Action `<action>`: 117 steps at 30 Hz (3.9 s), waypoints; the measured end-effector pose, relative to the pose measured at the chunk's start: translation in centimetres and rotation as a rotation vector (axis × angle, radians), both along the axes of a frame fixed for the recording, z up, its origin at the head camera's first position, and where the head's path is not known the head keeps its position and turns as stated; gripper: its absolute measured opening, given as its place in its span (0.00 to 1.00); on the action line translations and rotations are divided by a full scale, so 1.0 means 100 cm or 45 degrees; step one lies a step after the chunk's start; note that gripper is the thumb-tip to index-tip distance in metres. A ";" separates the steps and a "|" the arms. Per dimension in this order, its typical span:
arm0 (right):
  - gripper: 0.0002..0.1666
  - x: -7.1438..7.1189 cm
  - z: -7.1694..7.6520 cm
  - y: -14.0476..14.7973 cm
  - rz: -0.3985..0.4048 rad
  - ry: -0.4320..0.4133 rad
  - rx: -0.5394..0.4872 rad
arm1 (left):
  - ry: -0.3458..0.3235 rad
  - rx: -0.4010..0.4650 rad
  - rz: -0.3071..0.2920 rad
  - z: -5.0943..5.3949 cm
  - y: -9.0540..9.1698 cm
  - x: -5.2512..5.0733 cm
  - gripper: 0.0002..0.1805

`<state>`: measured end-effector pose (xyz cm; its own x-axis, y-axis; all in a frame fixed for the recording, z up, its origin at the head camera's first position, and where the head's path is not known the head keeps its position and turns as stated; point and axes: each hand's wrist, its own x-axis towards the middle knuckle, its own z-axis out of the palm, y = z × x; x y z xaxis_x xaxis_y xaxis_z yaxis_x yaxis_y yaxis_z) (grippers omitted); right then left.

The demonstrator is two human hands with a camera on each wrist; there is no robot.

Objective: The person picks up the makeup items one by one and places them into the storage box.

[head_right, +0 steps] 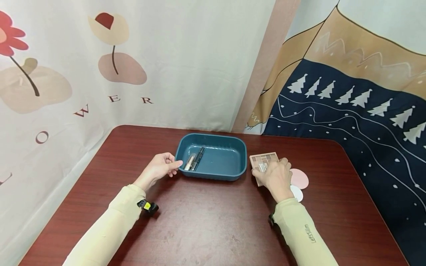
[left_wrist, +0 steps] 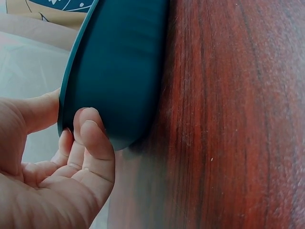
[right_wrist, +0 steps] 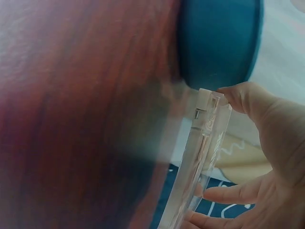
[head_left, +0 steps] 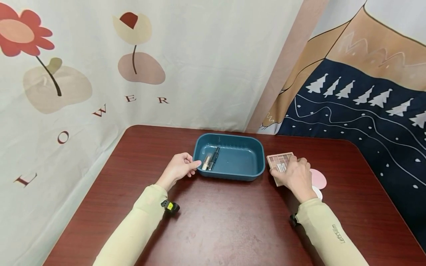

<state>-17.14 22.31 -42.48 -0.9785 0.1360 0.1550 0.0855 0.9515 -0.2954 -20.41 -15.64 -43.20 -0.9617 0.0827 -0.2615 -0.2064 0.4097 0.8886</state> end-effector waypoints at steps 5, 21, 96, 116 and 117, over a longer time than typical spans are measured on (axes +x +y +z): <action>0.53 0.001 0.009 -0.003 0.028 0.021 -0.005 | 0.009 0.030 0.000 0.001 0.001 0.000 0.14; 0.50 0.001 0.033 -0.014 0.140 0.118 -0.002 | 0.017 -0.006 0.003 0.001 0.001 0.000 0.15; 0.50 -0.043 0.010 -0.074 0.688 0.149 -0.121 | 0.036 0.046 0.008 -0.001 0.002 0.004 0.14; 0.50 -0.052 0.006 -0.078 0.846 -0.055 0.034 | 0.024 0.022 0.016 -0.001 0.002 0.005 0.15; 0.50 -0.053 0.006 -0.078 0.847 -0.070 0.034 | 0.024 0.021 0.015 -0.001 0.002 0.005 0.15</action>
